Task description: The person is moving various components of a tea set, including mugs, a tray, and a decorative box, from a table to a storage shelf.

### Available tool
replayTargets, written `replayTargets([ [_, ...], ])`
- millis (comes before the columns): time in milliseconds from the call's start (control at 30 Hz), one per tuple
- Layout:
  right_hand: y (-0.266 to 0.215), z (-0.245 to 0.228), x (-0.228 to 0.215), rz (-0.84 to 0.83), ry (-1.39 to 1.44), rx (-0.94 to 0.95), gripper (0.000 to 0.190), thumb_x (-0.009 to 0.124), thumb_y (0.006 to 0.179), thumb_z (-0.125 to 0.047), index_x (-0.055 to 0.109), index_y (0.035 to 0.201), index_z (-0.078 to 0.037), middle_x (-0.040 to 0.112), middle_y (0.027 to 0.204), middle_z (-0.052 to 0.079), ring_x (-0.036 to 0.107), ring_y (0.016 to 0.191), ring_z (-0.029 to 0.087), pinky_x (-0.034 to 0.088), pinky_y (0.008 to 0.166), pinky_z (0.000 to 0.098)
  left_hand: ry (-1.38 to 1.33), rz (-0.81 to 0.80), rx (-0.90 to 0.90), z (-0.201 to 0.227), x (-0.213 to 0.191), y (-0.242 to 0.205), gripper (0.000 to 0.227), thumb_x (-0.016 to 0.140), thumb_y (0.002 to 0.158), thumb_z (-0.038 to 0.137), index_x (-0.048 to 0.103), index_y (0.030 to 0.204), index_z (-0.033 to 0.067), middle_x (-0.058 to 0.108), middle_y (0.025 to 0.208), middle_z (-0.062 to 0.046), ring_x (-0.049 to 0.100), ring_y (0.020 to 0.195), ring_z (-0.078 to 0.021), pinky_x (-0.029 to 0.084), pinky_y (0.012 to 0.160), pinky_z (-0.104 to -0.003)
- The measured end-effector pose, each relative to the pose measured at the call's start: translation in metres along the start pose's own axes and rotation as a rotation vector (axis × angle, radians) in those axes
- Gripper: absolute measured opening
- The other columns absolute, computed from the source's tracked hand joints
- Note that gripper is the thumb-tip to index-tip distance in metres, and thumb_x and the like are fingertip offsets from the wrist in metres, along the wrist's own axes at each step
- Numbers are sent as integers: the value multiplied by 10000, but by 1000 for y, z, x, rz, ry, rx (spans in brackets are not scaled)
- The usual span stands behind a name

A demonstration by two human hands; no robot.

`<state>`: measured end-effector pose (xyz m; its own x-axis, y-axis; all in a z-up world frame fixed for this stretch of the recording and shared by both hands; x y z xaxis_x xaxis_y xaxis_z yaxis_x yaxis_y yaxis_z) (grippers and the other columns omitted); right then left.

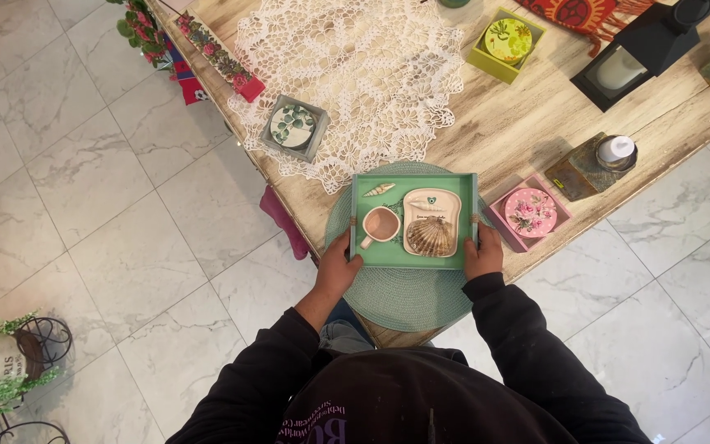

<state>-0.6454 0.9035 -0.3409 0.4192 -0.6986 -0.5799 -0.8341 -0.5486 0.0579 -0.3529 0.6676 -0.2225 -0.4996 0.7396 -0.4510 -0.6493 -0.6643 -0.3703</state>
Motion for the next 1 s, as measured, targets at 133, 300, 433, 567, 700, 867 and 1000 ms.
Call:
replayTargets([
  [133,-6,-14,-3,4,63,11,482,702,963,-107,662,1430,6,621,1333,204,681,1220,444,646,965,500,-98,6,-32,25,-17,-33,831,642,955,182,354,1728,81,533,1621,-251,542,1478,-419,523,1179,-455],
  [300,-21,-41,4,-55,95,43,468,701,930,-86,667,1392,-20,612,1338,199,705,1179,461,668,890,517,-182,31,-35,25,-36,-68,803,626,993,173,338,1737,89,528,1629,-266,578,1438,-407,571,1112,-476],
  [433,-38,-59,17,-125,185,107,478,695,941,-67,665,1418,-54,585,1390,178,681,1242,473,646,960,538,-222,71,-24,-5,-49,-91,788,628,1013,171,326,1734,75,519,1617,-284,587,1420,-412,582,1099,-500],
  [567,-61,-104,19,-198,232,123,482,679,955,-53,648,1436,-67,531,1447,181,642,1293,500,601,1046,578,-271,107,-51,-32,-71,-117,796,652,1003,183,343,1734,121,551,1596,-221,644,1342,-318,606,1058,-448],
  [700,-82,-140,28,-262,289,186,497,657,959,-55,640,1452,-106,492,1499,148,613,1350,492,543,1122,583,-395,113,-42,-52,-105,-143,790,717,1005,175,378,1717,120,593,1542,-204,674,1223,-269,602,979,-430],
  [867,-106,-197,65,-281,362,169,510,659,935,8,639,1442,-49,477,1480,167,629,1312,466,523,1105,592,-583,132,-13,-117,-156,-153,809,801,997,211,396,1691,118,591,1501,-187,655,1200,-265,583,946,-413],
  [1000,-117,-219,123,-278,421,137,526,648,925,50,619,1446,-15,462,1429,162,622,1270,415,513,1085,554,-659,127,55,-151,-225,-163,808,825,992,209,401,1672,104,575,1478,-205,644,1194,-298,583,946,-444],
])
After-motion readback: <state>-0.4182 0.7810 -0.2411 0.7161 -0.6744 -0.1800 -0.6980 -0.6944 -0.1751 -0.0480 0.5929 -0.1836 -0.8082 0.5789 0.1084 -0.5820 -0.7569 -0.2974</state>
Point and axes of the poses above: each hand's wrist, its own y-axis towards the middle knuckle, its own x-axis out of the palm, z = x × y, the point moved 3 cm from there along y, towards the middle knuckle
